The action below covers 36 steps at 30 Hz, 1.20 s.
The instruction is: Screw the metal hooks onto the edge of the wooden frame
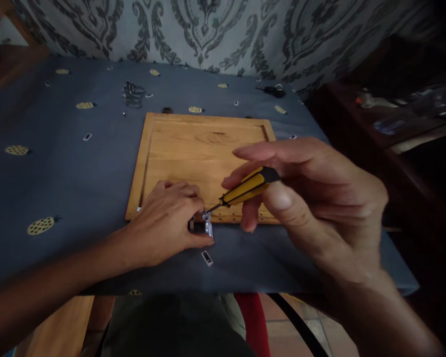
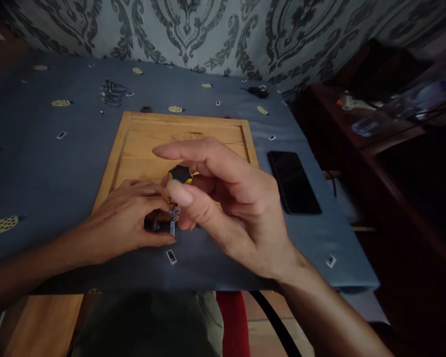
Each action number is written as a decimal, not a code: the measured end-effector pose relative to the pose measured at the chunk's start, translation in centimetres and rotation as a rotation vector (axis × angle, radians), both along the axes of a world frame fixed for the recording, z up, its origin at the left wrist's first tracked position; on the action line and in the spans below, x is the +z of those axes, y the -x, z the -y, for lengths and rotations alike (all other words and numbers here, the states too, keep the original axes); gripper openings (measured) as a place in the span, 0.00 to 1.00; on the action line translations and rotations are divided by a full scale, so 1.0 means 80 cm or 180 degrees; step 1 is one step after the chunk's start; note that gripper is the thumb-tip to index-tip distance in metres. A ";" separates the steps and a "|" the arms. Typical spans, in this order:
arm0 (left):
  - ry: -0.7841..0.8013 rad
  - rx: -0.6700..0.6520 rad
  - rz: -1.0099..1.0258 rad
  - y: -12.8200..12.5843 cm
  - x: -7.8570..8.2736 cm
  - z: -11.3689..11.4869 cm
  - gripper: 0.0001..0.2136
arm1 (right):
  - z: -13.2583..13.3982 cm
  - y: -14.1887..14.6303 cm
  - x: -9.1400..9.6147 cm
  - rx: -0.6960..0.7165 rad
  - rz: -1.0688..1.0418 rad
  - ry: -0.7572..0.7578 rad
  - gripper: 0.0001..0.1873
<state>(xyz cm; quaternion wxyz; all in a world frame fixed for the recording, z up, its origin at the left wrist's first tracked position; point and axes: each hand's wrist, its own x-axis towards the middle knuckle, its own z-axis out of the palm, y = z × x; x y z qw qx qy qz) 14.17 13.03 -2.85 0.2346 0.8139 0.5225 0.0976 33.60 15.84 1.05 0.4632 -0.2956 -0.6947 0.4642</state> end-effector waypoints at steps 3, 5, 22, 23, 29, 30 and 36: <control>-0.0006 -0.0009 0.0010 0.000 -0.001 0.000 0.13 | 0.002 -0.002 0.000 0.0048 0.0109 -0.0076 0.13; 0.0027 -0.0007 -0.0003 0.000 0.000 -0.001 0.13 | 0.003 -0.002 0.000 -0.0028 0.0133 -0.0232 0.11; 0.0042 0.0032 0.0026 0.000 0.001 0.000 0.13 | -0.004 -0.007 -0.002 0.0011 0.0206 -0.0559 0.13; 0.0047 0.0023 -0.0006 0.000 0.002 0.000 0.12 | -0.005 -0.006 -0.002 -0.0094 0.0172 -0.0598 0.12; 0.0025 -0.0001 -0.0058 0.000 0.004 0.000 0.12 | -0.002 0.001 -0.005 -0.0260 -0.0095 -0.0472 0.11; 0.0030 0.0007 -0.0051 0.000 0.003 -0.001 0.12 | -0.002 0.000 -0.006 -0.0320 -0.0057 -0.0413 0.12; 0.0041 0.0002 0.0034 0.000 0.000 -0.002 0.13 | -0.004 -0.011 -0.004 0.0097 0.0215 -0.0460 0.17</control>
